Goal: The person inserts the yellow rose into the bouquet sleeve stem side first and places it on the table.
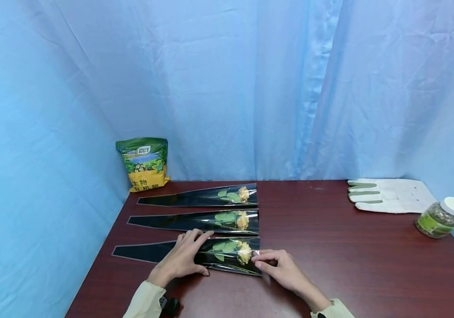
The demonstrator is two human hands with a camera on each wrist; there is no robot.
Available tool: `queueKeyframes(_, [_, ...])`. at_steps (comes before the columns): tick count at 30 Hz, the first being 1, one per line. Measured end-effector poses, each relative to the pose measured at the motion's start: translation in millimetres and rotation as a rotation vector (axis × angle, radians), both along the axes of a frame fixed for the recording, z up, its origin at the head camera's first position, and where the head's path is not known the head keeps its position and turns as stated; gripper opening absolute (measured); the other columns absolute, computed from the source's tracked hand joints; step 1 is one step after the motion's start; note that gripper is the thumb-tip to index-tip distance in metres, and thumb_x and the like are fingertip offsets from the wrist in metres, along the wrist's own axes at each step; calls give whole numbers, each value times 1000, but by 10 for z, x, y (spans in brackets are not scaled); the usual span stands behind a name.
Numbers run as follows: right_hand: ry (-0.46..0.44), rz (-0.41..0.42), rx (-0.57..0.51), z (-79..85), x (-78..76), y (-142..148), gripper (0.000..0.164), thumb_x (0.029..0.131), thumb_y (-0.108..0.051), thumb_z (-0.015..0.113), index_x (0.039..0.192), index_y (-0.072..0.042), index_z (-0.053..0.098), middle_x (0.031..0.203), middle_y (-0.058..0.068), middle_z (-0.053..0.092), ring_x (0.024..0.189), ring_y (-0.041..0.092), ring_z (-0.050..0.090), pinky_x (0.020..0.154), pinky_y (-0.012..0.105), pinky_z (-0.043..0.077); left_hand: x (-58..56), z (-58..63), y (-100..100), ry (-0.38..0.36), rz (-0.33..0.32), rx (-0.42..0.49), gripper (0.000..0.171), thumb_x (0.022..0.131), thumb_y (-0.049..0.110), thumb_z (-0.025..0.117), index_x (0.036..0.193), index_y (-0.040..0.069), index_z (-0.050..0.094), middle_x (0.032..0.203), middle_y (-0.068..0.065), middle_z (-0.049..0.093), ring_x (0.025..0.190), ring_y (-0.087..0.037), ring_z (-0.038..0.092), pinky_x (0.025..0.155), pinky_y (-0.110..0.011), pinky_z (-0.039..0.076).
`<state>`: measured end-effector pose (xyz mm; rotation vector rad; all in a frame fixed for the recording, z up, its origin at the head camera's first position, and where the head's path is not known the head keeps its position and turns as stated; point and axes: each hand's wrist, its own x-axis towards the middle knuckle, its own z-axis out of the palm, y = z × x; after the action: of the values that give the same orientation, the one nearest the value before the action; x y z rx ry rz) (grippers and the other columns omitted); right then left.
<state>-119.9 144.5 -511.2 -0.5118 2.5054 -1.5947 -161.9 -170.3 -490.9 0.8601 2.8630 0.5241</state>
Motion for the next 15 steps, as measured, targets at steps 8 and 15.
queueKeyframes(8, [19, 3, -25, 21, 38, 79, 24, 95, -23, 67, 112, -9, 77, 125, 19, 70, 113, 2, 63, 87, 18, 51, 8, 0, -14, -17, 8, -2, 100, 73, 45, 87, 155, 20, 36, 139, -8, 49, 126, -29, 48, 107, -57, 36])
queueKeyframes(15, [31, -4, -25, 66, 52, 204, 23, 95, -19, 67, 111, -5, 76, 124, 19, 70, 112, 2, 64, 90, 18, 50, -12, -11, -7, -43, 2, -4, 98, 75, 43, 86, 156, 21, 35, 142, -9, 48, 131, -31, 47, 110, -58, 36])
